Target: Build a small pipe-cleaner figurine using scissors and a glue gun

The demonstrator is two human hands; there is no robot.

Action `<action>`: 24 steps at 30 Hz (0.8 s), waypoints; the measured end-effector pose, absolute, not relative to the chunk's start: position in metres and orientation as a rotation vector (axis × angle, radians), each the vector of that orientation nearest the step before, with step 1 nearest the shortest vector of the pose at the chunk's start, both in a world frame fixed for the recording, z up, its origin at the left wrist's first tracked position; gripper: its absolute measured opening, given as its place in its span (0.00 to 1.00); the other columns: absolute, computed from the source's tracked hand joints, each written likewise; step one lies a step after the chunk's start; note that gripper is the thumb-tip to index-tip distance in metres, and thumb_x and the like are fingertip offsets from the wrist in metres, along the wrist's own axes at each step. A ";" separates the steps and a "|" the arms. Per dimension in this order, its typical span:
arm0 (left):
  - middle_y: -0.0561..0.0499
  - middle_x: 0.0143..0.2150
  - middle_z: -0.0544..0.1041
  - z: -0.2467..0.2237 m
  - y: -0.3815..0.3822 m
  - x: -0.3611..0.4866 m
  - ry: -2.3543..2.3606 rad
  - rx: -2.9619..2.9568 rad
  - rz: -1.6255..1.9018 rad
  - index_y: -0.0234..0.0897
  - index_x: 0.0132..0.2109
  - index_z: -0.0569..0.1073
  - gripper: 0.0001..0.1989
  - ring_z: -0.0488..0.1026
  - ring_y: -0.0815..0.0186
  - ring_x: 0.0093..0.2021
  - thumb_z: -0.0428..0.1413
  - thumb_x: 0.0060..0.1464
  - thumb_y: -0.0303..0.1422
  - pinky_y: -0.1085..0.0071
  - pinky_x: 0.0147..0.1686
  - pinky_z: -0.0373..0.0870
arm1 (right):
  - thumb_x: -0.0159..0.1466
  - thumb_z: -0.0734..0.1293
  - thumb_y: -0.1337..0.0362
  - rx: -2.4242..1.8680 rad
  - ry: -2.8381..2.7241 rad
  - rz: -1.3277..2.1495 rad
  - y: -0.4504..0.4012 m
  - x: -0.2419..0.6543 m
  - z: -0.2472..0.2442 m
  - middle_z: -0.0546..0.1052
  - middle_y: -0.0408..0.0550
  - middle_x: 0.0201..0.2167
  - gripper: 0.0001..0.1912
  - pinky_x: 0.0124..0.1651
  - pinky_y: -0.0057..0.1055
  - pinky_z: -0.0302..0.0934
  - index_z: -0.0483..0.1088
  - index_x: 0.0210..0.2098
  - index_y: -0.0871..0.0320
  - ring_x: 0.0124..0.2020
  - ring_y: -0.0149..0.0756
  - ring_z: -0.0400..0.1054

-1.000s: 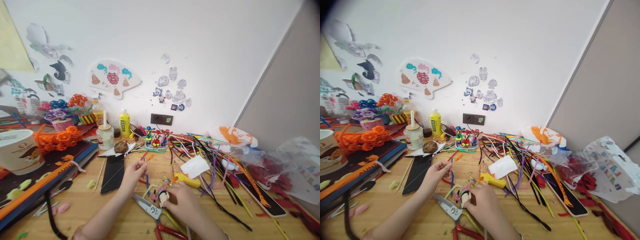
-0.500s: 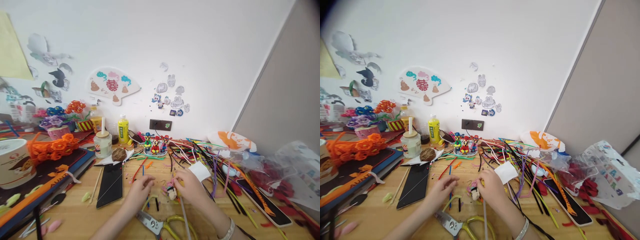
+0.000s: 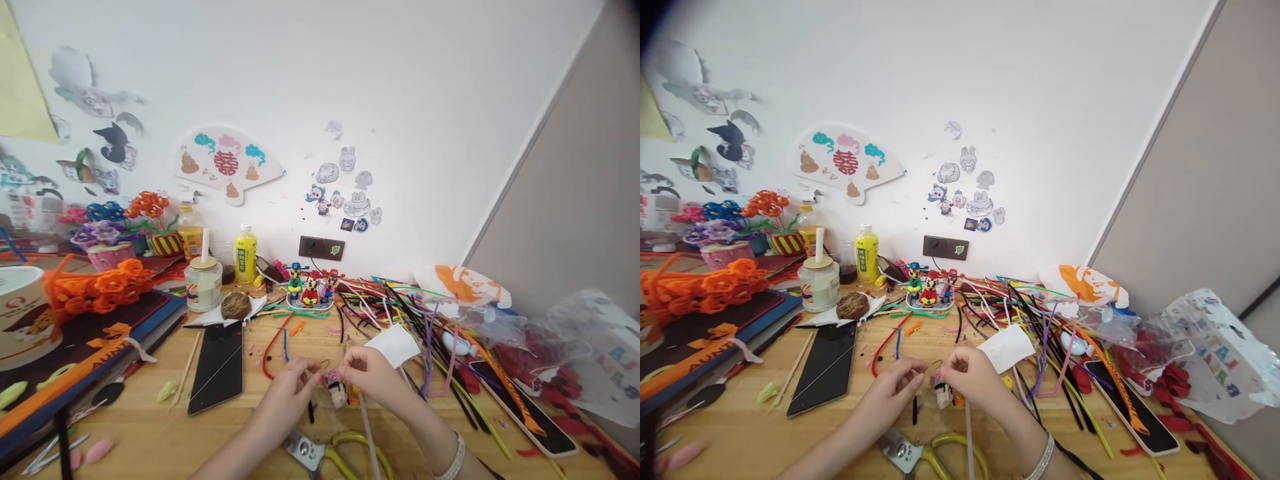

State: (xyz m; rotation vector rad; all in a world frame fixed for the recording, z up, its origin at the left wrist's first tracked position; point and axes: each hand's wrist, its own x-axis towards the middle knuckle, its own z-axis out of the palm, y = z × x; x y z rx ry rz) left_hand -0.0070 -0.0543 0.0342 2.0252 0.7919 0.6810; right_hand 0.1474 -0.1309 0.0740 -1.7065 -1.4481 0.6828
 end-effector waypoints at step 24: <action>0.47 0.32 0.76 0.032 -0.050 -0.009 0.783 2.085 0.648 0.38 0.32 0.73 0.13 0.69 0.60 0.34 0.46 0.50 0.38 0.68 0.36 0.63 | 0.61 0.61 0.62 -2.658 -0.931 -0.021 -0.048 0.344 0.073 0.67 0.51 0.45 0.15 0.42 0.38 0.62 0.63 0.46 0.62 0.42 0.37 0.65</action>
